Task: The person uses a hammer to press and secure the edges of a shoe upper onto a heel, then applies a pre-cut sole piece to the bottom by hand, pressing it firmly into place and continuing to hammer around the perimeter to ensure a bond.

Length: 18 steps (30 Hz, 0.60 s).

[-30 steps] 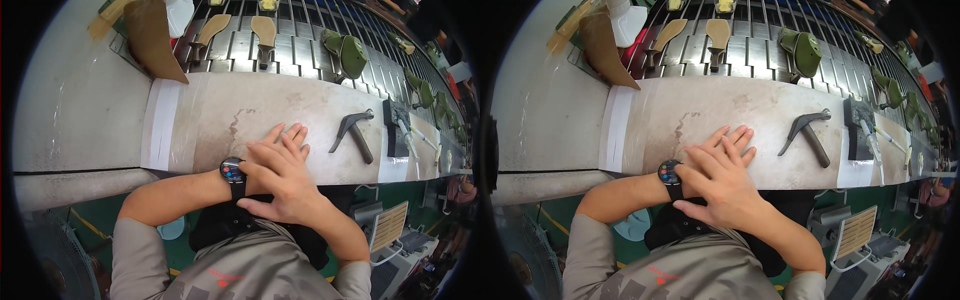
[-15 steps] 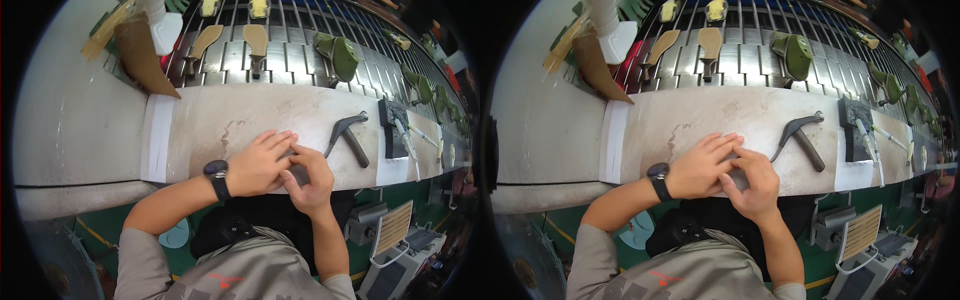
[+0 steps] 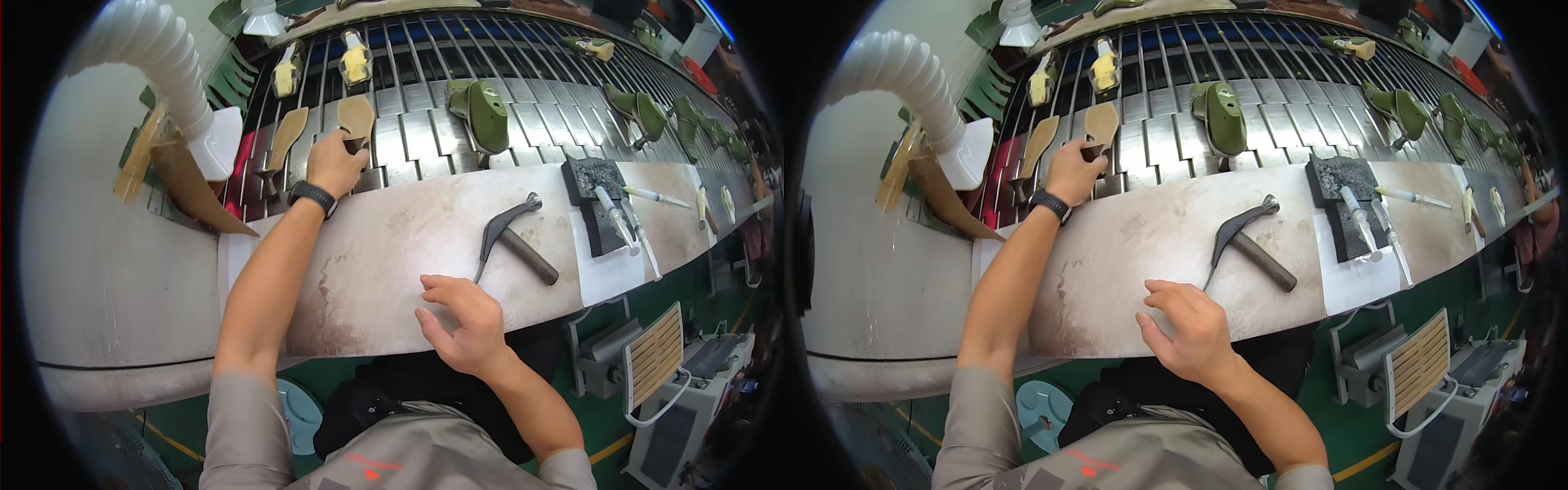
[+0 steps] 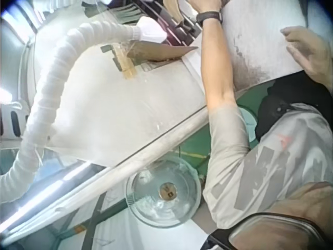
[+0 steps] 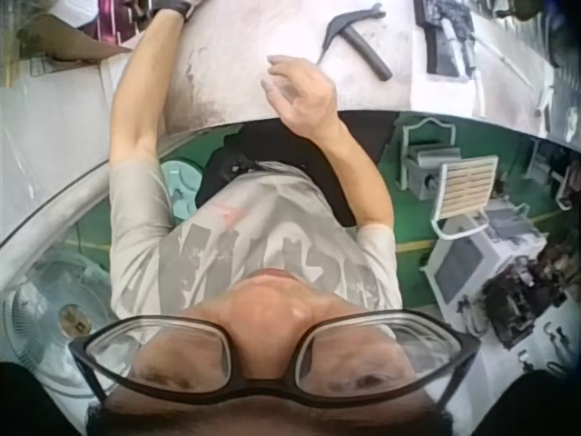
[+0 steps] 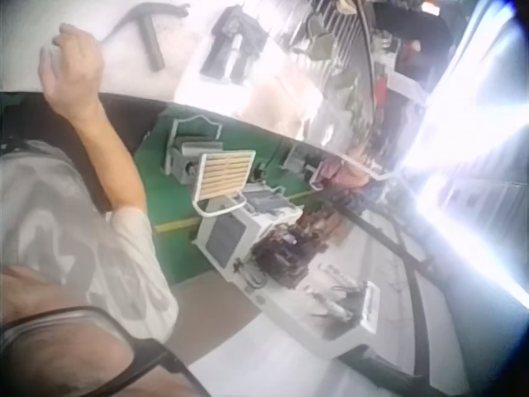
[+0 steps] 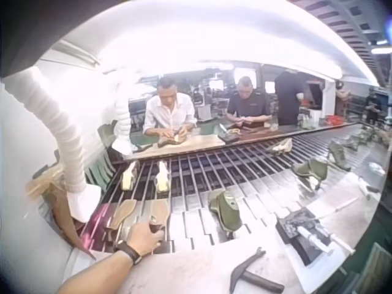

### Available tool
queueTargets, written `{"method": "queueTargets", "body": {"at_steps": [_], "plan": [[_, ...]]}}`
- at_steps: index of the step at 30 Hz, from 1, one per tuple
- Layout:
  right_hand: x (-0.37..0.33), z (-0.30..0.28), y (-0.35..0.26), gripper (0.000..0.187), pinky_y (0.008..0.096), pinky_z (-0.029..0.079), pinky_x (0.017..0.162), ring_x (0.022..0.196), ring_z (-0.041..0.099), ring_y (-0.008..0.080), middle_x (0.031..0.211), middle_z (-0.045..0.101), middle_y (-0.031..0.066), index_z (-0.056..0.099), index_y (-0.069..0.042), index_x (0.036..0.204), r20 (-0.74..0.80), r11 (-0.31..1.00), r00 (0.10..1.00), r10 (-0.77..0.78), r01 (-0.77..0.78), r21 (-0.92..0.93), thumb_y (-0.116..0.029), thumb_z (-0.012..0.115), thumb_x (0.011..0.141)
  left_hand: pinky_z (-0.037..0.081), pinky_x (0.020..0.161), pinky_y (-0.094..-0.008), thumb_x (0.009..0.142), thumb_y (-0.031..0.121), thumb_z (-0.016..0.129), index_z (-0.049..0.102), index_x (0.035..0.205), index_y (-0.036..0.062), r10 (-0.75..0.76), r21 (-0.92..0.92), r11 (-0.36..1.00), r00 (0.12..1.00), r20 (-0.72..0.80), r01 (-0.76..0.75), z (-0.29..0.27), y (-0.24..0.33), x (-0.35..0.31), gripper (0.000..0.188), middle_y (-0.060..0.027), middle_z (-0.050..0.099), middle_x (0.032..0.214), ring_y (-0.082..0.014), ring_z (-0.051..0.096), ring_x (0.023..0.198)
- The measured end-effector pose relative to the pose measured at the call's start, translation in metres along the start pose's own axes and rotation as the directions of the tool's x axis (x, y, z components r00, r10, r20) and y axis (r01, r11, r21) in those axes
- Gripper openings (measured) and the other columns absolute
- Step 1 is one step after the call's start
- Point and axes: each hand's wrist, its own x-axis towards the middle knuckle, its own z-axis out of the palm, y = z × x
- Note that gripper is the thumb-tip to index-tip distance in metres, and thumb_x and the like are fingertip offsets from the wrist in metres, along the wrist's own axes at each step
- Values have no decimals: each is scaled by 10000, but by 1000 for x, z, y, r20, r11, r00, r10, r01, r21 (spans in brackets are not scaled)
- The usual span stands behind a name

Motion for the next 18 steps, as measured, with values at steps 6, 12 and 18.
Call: {"method": "queueTargets", "body": {"at_steps": [6, 12, 18], "plan": [[88, -18, 23, 347, 428, 602, 877, 1029, 748, 388, 1144, 760, 215, 713, 24, 1157, -76, 969, 969, 236, -229, 96, -149, 821, 877, 592, 792, -396, 846, 111, 813, 681, 1222, 8, 475, -249, 851, 880, -7, -462, -41, 94, -82, 412, -187, 766, 1000, -299, 752, 879], [105, -33, 83, 513, 414, 594, 893, 1074, 743, 400, 1164, 750, 245, 674, 16, 1277, -3, 929, 961, 277, -267, 257, -232, 849, 865, 598, 878, -337, 910, -13, 658, 544, 1487, 28, 415, -684, 711, 881, 225, -160, -19, 87, -29, 590, -157, 768, 1093, -203, 747, 933], [98, -12, 81, 566, 449, 553, 994, 1144, 702, 395, 1251, 711, 222, 620, 1, 1353, 98, 924, 967, 236, -254, 287, -189, 832, 863, 473, 1132, -422, 918, 458, 805, 424, 1571, -25, 45, -120, 992, 999, -28, -48, 98, -91, 219, 897, -301, 590, 1478, -373, 598, 1369]]}}
